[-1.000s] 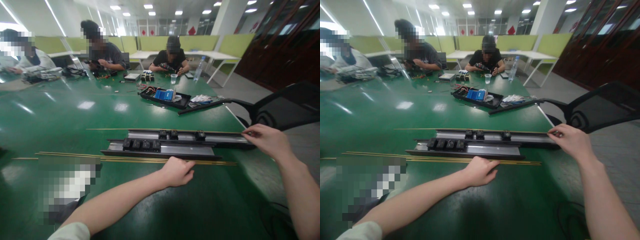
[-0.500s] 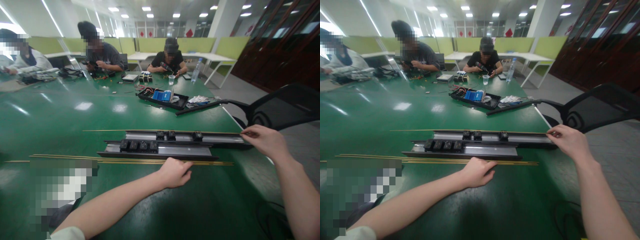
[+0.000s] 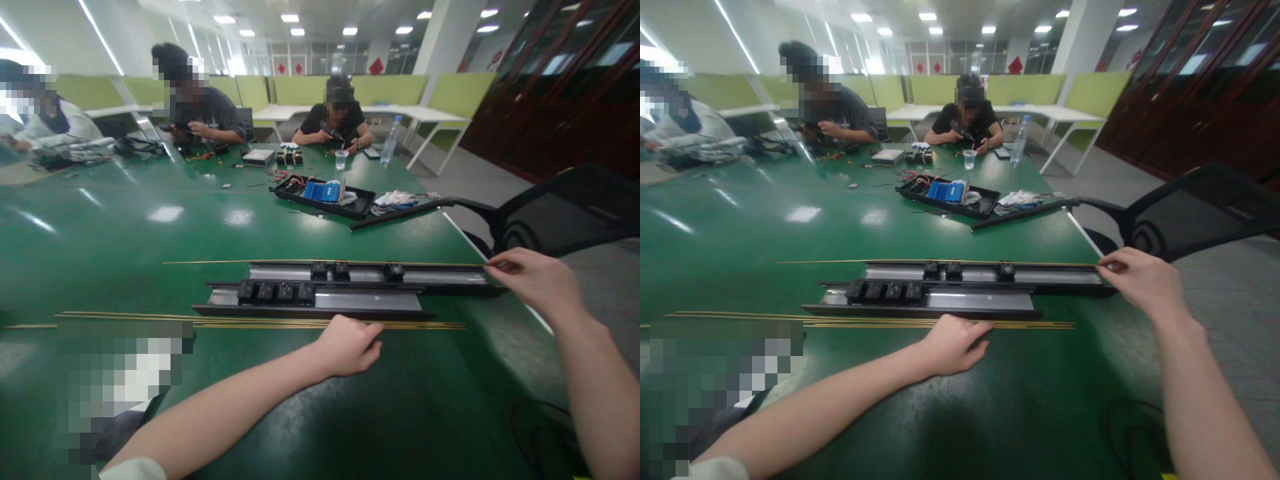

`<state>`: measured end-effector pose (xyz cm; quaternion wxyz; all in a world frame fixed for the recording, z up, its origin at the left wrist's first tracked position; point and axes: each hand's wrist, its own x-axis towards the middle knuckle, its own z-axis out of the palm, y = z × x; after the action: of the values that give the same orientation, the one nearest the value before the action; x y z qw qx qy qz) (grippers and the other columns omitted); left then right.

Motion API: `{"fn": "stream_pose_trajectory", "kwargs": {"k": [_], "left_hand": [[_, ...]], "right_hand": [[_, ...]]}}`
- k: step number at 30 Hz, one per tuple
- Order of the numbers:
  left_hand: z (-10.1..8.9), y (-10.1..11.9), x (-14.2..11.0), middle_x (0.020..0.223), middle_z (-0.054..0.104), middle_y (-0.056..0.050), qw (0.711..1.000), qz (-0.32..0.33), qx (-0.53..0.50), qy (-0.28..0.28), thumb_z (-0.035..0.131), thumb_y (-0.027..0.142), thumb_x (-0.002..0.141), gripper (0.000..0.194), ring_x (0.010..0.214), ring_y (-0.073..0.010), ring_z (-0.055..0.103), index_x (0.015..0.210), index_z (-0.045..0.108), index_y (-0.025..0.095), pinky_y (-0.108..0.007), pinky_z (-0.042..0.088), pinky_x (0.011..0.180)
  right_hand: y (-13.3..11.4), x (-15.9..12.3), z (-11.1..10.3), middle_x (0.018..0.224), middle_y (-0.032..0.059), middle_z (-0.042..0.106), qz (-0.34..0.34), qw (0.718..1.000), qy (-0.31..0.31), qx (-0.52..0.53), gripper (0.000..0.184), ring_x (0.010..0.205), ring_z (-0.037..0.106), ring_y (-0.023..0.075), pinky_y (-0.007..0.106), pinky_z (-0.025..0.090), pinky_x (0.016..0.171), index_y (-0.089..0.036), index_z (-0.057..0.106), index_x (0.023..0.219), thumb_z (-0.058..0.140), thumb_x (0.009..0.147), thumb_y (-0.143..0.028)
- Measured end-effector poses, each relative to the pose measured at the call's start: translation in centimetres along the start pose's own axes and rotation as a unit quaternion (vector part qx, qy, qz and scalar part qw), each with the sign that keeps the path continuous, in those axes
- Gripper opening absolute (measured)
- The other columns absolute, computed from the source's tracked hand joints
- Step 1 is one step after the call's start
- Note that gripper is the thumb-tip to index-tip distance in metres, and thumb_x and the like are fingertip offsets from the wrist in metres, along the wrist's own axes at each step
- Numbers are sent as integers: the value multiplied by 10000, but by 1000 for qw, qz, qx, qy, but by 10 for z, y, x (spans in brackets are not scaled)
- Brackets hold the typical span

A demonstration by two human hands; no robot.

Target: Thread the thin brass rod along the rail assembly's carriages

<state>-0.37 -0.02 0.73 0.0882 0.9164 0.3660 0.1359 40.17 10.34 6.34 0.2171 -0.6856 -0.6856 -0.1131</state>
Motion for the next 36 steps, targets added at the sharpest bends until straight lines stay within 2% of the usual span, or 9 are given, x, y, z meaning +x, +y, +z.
{"fn": "stream_pose_trajectory", "kwargs": {"k": [5,10,16,36], "left_hand": [[-1,0,0,906,766,-61,1000,0,-1,2,506,353,976,344,804,-225,746,1273,601,208,-300,555,688],[0,0,0,895,765,-55,1000,2,2,0,496,355,979,337,783,-226,745,1262,600,205,-301,552,665],[-1,0,0,903,765,-61,1000,1,-2,-3,496,354,982,339,797,-226,747,1268,598,203,-300,554,684],[-2,0,0,895,766,-58,1000,0,-5,1,509,347,976,345,796,-224,749,1279,594,205,-297,550,669]], "right_hand": [[4,1,-4,880,-2,740,45,998,-32,12,354,783,673,229,324,429,590,-299,748,860,608,703,-584],[6,-1,-8,860,11,741,82,996,-30,-9,357,787,664,248,333,414,596,-297,753,865,603,693,-571],[6,-3,-9,891,11,748,92,995,-23,-14,324,810,667,245,330,413,604,-289,756,875,628,708,-535],[30,-3,-1,960,47,763,147,987,7,-63,396,821,655,285,347,385,549,-287,767,885,605,714,-605]]}}
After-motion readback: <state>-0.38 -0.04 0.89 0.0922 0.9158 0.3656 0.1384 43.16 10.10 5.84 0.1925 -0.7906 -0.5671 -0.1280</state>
